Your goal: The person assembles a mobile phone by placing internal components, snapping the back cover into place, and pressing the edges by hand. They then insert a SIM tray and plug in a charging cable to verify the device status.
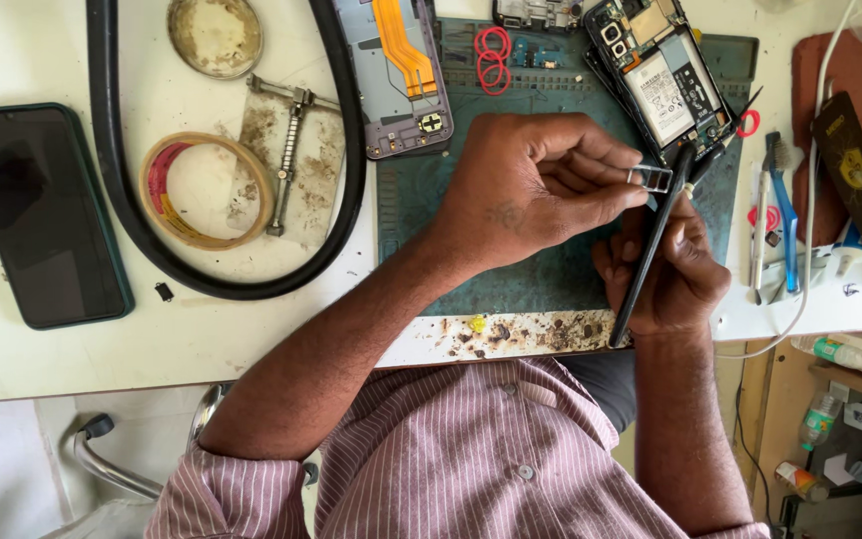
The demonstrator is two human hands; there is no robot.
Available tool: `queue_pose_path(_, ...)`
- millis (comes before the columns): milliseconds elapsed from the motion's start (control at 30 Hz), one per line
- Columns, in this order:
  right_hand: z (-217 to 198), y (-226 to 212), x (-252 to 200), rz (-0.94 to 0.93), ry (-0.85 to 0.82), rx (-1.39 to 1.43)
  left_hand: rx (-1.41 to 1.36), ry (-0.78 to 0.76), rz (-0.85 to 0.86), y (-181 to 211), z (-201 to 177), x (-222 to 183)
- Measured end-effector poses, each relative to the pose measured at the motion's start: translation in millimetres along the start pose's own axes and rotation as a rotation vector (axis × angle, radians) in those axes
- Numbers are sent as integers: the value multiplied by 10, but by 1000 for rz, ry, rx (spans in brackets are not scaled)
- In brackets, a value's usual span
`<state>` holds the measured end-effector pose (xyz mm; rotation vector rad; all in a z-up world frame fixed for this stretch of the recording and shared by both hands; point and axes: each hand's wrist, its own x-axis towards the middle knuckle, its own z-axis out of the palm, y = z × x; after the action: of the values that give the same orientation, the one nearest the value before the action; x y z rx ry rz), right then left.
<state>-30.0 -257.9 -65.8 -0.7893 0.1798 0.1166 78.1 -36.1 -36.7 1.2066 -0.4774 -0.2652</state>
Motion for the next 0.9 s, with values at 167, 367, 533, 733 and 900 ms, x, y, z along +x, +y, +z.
queue_pose_path(167,2,13,-15,-13,30,-12,-21,-5,-2,-20,3,-6)
queue_pose_path(367,8,11,5,-10,2,-33,-41,-2,15,-45,27,-4)
queue_pose_path(533,22,11,-1,-9,34,-46,-25,-4,7,-50,22,-2)
queue_pose_path(733,117,3,38,-13,0,-139,139,-18,105,-38,-47,17)
queue_pose_path(900,205,10,44,-26,45,-272,187,8,75,-6,-44,1)
